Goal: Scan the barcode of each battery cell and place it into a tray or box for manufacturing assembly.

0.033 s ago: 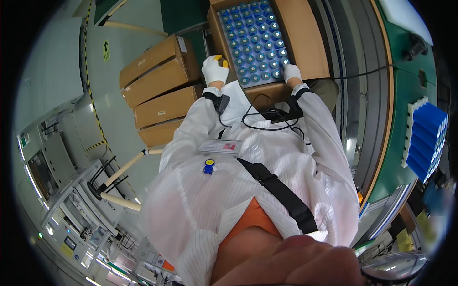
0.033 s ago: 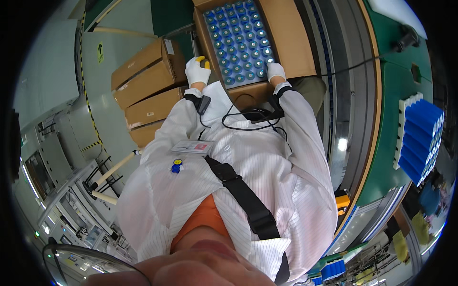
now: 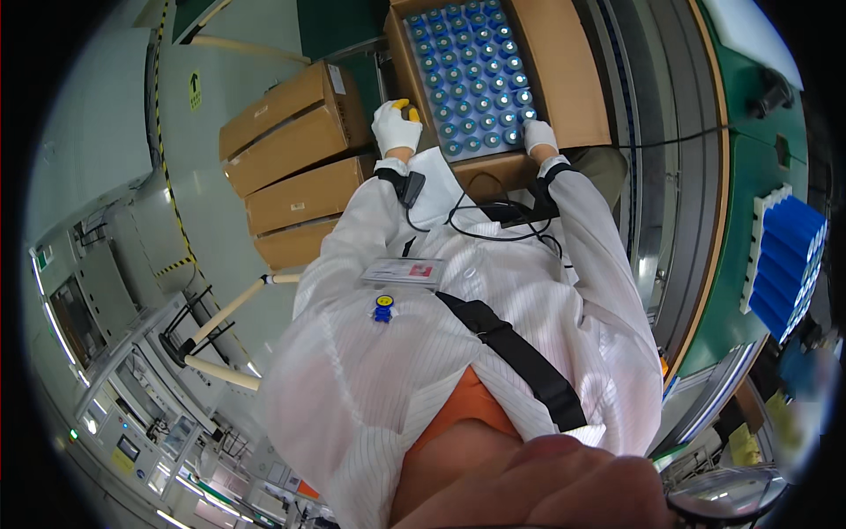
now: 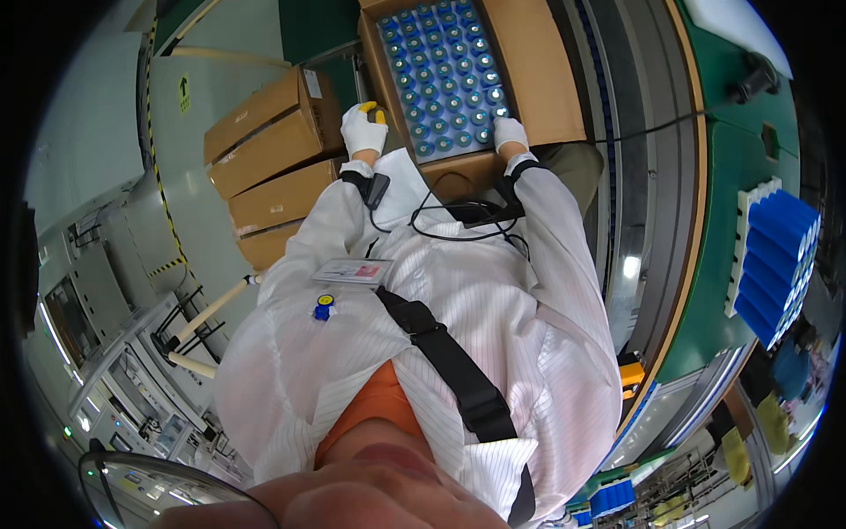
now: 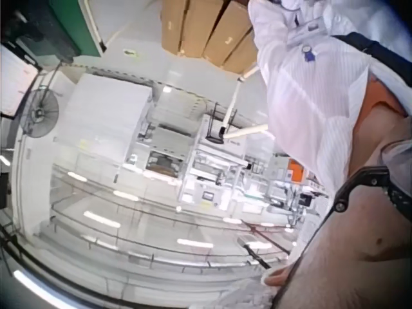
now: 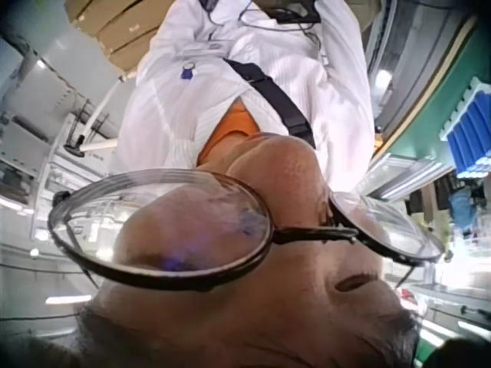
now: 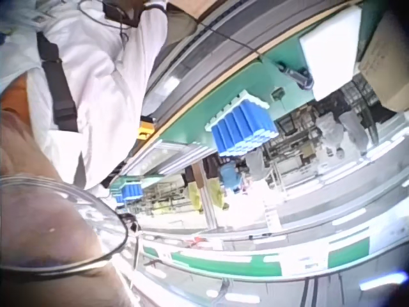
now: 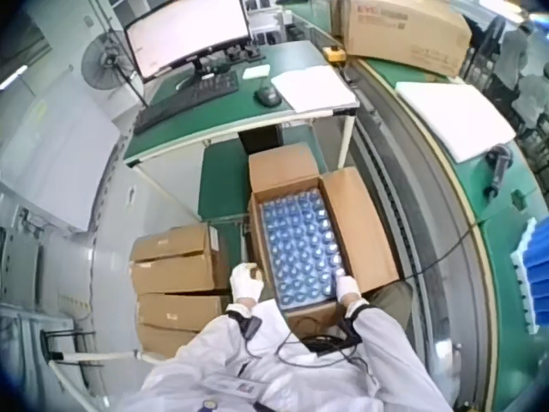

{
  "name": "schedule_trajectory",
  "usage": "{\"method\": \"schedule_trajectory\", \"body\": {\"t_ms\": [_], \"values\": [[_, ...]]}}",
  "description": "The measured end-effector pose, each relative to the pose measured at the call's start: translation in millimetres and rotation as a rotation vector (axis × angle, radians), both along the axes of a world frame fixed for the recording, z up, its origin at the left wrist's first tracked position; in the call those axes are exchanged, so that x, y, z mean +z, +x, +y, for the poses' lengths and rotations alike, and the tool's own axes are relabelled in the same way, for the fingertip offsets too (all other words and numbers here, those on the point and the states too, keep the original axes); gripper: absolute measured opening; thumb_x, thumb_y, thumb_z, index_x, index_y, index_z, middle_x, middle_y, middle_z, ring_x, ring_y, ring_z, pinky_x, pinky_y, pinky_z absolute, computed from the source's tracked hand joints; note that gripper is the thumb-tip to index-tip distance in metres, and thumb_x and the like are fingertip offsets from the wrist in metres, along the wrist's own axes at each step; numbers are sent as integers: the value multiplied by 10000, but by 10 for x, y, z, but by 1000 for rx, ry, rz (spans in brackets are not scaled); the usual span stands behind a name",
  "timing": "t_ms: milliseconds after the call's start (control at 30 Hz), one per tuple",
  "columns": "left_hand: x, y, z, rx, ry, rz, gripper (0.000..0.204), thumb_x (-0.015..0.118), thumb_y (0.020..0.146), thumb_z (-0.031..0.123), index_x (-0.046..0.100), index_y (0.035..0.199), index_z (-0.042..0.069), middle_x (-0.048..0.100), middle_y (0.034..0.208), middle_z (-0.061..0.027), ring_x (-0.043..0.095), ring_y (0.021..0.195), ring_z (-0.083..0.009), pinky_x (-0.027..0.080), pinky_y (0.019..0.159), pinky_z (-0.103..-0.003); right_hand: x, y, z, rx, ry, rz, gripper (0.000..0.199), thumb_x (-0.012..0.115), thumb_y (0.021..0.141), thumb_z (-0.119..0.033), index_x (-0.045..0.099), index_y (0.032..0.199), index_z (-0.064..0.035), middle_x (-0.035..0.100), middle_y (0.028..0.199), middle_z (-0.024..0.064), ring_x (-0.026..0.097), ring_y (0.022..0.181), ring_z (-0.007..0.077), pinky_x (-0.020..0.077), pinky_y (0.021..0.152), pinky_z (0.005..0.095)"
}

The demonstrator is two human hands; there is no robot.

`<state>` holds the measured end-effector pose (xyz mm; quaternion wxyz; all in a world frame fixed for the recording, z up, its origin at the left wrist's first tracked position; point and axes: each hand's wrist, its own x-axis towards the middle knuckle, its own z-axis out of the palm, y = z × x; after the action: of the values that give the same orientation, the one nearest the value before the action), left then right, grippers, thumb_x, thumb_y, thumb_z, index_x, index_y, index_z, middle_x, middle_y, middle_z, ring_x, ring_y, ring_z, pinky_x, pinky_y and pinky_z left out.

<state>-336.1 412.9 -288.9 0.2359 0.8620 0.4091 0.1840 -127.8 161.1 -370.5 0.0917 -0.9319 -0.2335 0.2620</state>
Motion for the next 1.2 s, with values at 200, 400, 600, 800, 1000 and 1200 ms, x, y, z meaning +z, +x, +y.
{"method": "schedule_trajectory", "body": {"t_ms": [200, 400, 600, 800, 1000, 1200], "values": [[34, 108, 95, 11, -1, 177, 281, 742, 748, 193, 733, 1004, 75, 688, 1098, -135, 598, 1089, -321, 470, 979, -408, -50, 7, 64, 144, -165, 32, 250, 514, 917, -142, 735, 995, -53, 677, 1097, 232, 662, 1027, 391, 542, 875, 477], [94, 175, 136, 37, -84, 286, 291, 740, 756, 214, 734, 1015, 84, 682, 1123, -124, 583, 1118, -303, 456, 993, -401, -88, 31, 94, 402, -310, 133, 253, 534, 900, -143, 749, 987, -43, 685, 1102, 226, 673, 1007, 388, 549, 868, 467], [89, 197, 140, 60, -63, 307, 265, 730, 752, 247, 751, 976, 107, 697, 1086, -92, 590, 1099, -289, 466, 967, -403, -332, 0, 51, 766, -540, -14, 234, 564, 858, -96, 753, 975, -24, 706, 1092, 204, 656, 1079, 364, 523, 935, 411], [155, 168, 144, 70, -73, 272, 228, 722, 734, 265, 767, 915, 133, 713, 1045, -66, 613, 1062, -273, 485, 947, -400, -478, 23, 54, 132, -268, 32, 277, 552, 905, -120, 715, 1102, -13, 663, 1184, 244, 616, 1165, 388, 526, 912, 443], [277, 197, 154, 26, -71, 415, 351, 755, 798, 311, 734, 1075, 97, 687, 1140, -107, 623, 1078, -289, 502, 963, -373, -435, 137, 3, 317, -260, 176, 280, 543, 902, -99, 714, 1111, -25, 666, 1186, 235, 624, 1155, 376, 524, 915, 435], [259, 186, 188, 21, -79, 380, 328, 740, 802, 298, 737, 1057, 91, 700, 1107, -113, 630, 1063, -298, 506, 957, -382, -378, 250, -53, 389, -272, 249, 287, 535, 899, -79, 712, 1120, -37, 668, 1188, 225, 631, 1145, 365, 522, 919, 426]]}}
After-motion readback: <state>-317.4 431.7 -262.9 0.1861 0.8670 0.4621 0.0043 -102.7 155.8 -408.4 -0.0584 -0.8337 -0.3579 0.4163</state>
